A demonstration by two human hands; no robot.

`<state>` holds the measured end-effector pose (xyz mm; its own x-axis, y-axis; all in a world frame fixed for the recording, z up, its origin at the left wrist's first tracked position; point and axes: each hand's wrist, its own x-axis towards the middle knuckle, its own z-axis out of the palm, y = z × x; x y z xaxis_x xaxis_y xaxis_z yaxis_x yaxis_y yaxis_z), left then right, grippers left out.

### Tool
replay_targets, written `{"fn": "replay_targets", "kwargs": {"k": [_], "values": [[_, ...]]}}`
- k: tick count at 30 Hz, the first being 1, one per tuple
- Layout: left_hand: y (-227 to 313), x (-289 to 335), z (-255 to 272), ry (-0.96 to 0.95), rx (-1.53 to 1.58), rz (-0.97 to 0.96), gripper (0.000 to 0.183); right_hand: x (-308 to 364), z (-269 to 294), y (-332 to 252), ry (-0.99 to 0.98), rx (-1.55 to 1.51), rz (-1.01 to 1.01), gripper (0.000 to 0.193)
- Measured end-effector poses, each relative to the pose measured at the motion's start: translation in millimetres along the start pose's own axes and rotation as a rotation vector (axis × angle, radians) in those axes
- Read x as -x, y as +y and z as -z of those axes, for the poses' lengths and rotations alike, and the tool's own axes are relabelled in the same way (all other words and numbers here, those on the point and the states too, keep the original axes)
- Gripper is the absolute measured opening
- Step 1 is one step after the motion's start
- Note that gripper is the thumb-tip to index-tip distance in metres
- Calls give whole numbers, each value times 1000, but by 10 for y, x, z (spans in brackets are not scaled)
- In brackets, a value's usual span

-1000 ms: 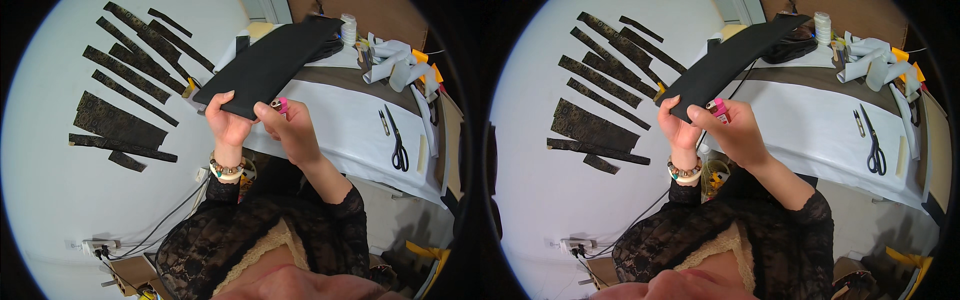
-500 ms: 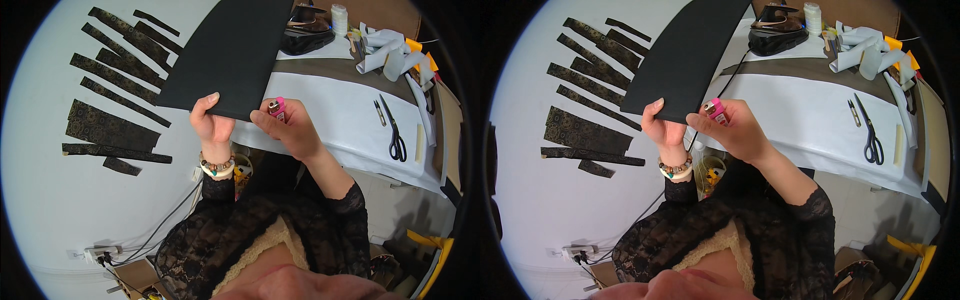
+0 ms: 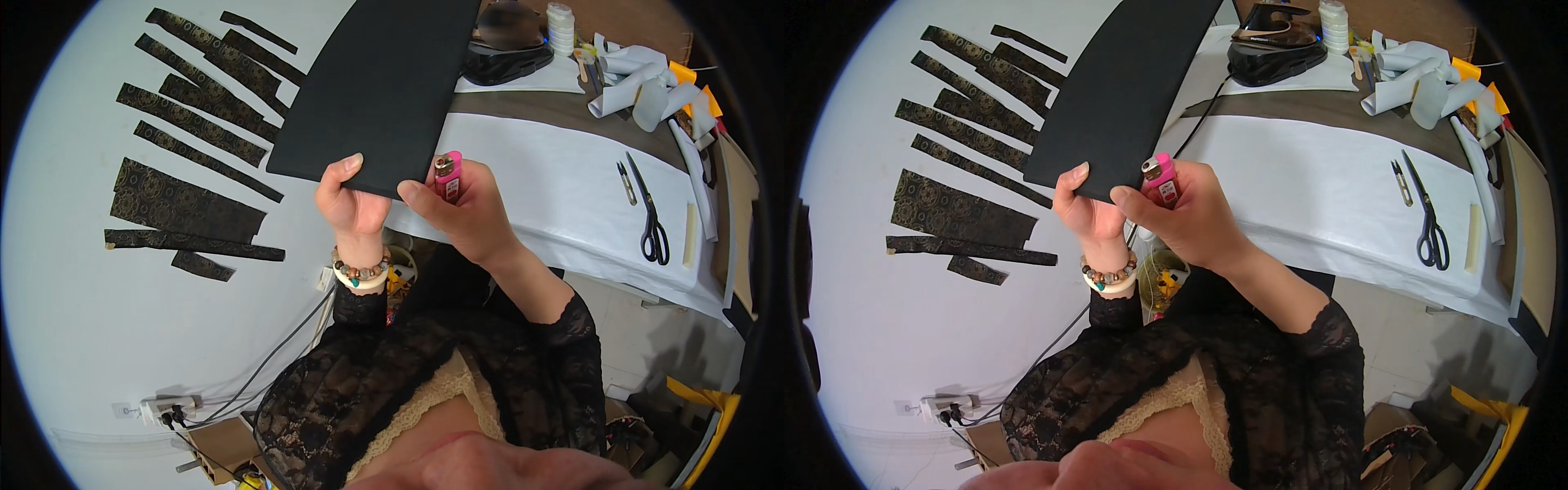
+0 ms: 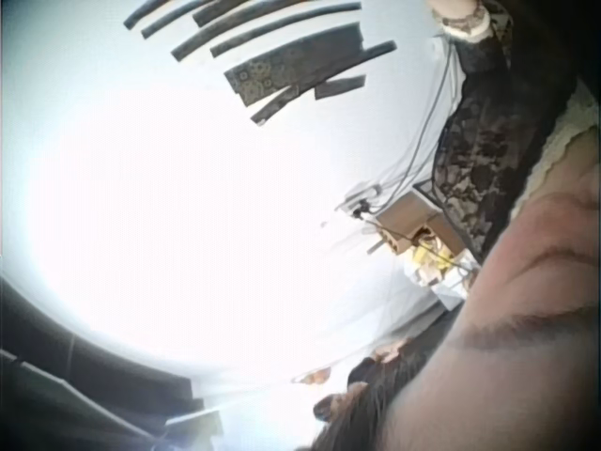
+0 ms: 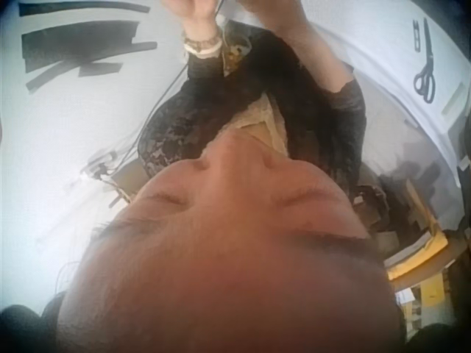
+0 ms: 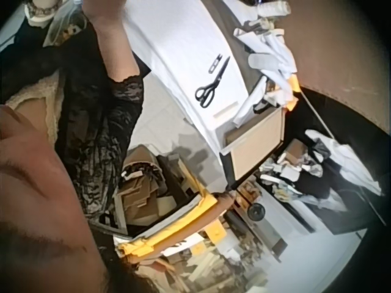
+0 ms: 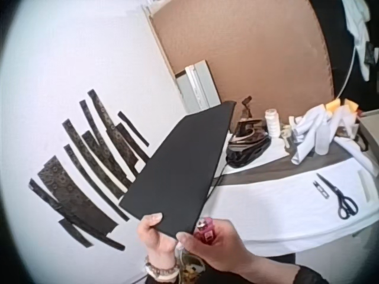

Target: The person irons a black fabric strip, trims its edges with scissors, folds and irons a larger beige fabric piece, and uses a lighter to seal the edges of a black fabric piece. The person handles an iron, scissors, and a lighter while working on a white table.

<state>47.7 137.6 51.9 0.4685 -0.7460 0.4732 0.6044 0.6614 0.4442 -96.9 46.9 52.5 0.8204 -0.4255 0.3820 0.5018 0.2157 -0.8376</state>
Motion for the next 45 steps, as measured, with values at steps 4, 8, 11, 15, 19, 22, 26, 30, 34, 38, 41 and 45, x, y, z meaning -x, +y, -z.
{"fn": "replay_targets", "kwargs": {"k": [4,8,11,15,19,22,26,30,34,38,41,45], "values": [[16,-7,-20,-18,-2,-6,49,20,12,-24,-6,99,52,28],[5,-7,-16,-13,20,-29,49,35,-20,4,4,102,94,25],[50,-12,50,-68,23,-37,48,28,-48,40,-9,123,124,20],[165,20,47,-38,36,-37,39,-8,-46,52,-211,-130,-46,19],[230,3,-15,-8,-68,-80,15,-46,-109,83,-233,-230,-137,23],[232,33,-19,33,-40,-92,20,-62,-234,2,-210,-160,-80,20],[215,77,170,-129,38,-33,41,-84,-288,-61,-150,56,62,10],[170,89,63,-6,11,-99,42,-74,-289,9,-71,105,115,11],[187,75,42,160,63,-94,44,-65,-299,8,-34,168,135,10],[314,89,105,55,73,-55,37,-17,-230,54,-161,159,101,7],[243,27,-64,148,11,-127,19,27,-157,104,-201,173,68,6],[311,12,74,7,82,-86,32,42,-190,144,-173,136,59,5]]}}
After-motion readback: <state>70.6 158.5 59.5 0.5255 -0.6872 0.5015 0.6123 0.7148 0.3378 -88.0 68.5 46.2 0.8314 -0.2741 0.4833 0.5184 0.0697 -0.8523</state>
